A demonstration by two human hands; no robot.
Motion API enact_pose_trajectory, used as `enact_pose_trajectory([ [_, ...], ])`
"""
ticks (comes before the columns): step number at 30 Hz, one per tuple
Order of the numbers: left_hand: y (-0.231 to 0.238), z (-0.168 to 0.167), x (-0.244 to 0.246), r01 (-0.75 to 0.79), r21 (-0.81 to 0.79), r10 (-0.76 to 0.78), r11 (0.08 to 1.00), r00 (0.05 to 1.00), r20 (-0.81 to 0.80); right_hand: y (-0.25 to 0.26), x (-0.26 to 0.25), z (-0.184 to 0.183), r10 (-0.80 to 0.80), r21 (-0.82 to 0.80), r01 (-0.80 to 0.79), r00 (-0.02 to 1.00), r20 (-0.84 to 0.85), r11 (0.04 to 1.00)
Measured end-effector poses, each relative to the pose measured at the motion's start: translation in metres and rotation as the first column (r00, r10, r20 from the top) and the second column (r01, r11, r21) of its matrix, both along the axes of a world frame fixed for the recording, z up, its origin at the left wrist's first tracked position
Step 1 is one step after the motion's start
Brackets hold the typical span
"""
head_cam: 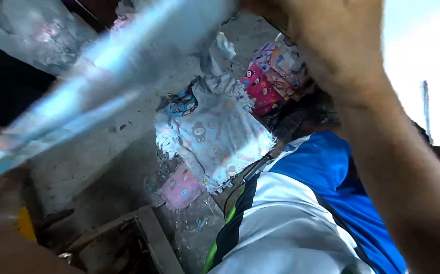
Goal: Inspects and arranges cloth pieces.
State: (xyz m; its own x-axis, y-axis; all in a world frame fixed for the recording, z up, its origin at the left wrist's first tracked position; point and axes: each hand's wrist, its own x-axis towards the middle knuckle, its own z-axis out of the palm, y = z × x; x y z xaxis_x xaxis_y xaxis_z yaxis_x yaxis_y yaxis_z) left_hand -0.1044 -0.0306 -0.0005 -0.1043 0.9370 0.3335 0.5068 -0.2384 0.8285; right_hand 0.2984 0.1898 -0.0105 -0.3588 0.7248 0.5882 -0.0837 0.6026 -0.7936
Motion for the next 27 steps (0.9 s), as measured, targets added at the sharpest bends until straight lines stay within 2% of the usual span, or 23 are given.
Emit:
enact_pose_trajectory([
  [1, -0.005, -0.008, 0.018, 0.124, -0.106, -0.130, 0.987, 0.990, -0.046, 0.000, 0.000, -0.018, 0.104, -0.053, -0.105, 0.994, -0.014, 0.993],
  [3, -0.003, -0.030, 0.064, 0.185, -0.272, -0.205, 0.944, 0.978, -0.046, -0.011, 0.006, -0.066, 0.202, -0.190, -0.189, 0.978, 0.050, 0.963],
  [5, -0.005, -0.078, 0.093, 0.156, -0.416, -0.188, 0.896, 0.981, -0.037, -0.026, 0.016, -0.122, 0.185, -0.304, -0.120, 0.963, 0.195, 0.945],
  [7, -0.010, -0.139, 0.108, 0.180, -0.568, -0.262, 0.804, 0.963, -0.066, -0.041, 0.023, -0.178, 0.149, -0.359, -0.019, 0.929, 0.340, 0.933],
  [9, -0.012, -0.183, 0.123, 0.191, -0.767, -0.418, 0.613, 0.902, -0.109, -0.056, 0.027, -0.218, 0.115, -0.389, 0.092, 0.871, 0.478, 0.917],
  [11, -0.003, -0.193, 0.138, 0.201, -0.926, -0.560, 0.319, 0.828, -0.013, -0.070, 0.032, -0.238, 0.082, -0.399, 0.179, 0.827, 0.557, 0.899],
  [12, 0.006, -0.188, 0.145, 0.212, -0.948, -0.574, 0.239, 0.818, 0.038, -0.075, 0.035, -0.241, 0.069, -0.413, 0.216, 0.816, 0.573, 0.885],
  [13, 0.014, -0.179, 0.151, 0.228, -0.942, -0.560, 0.247, 0.827, 0.054, -0.080, 0.039, -0.240, 0.058, -0.424, 0.238, 0.815, 0.577, 0.874],
  [14, 0.024, -0.170, 0.155, 0.234, -0.913, -0.532, 0.334, 0.847, 0.023, -0.082, 0.041, -0.238, 0.056, -0.443, 0.246, 0.823, 0.566, 0.862],
  [17, 0.059, -0.156, 0.164, 0.133, -0.679, -0.389, 0.721, 0.890, -0.238, -0.080, 0.043, -0.239, 0.072, -0.507, 0.250, 0.843, 0.533, 0.825],
  [19, 0.097, -0.160, 0.163, 0.059, -0.498, -0.292, 0.865, 0.867, -0.403, -0.081, 0.041, -0.241, 0.108, -0.560, 0.253, 0.840, 0.532, 0.789],
  [21, 0.139, -0.167, 0.163, -0.049, -0.331, -0.132, 0.942, 0.856, -0.500, -0.085, 0.042, -0.241, 0.154, -0.622, 0.254, 0.837, 0.525, 0.741],
  [23, 0.173, -0.187, 0.165, -0.179, -0.163, 0.066, 0.970, 0.842, -0.535, -0.086, 0.047, -0.241, 0.191, -0.663, 0.259, 0.829, 0.526, 0.702],
  [25, 0.199, -0.226, 0.170, -0.274, -0.046, 0.194, 0.961, 0.779, -0.596, -0.084, 0.053, -0.244, 0.187, -0.663, 0.291, 0.813, 0.551, 0.689],
  [27, 0.214, -0.279, 0.174, -0.288, 0.056, 0.241, 0.956, 0.664, -0.708, -0.082, 0.054, -0.249, 0.158, -0.623, 0.328, 0.788, 0.595, 0.710],
])
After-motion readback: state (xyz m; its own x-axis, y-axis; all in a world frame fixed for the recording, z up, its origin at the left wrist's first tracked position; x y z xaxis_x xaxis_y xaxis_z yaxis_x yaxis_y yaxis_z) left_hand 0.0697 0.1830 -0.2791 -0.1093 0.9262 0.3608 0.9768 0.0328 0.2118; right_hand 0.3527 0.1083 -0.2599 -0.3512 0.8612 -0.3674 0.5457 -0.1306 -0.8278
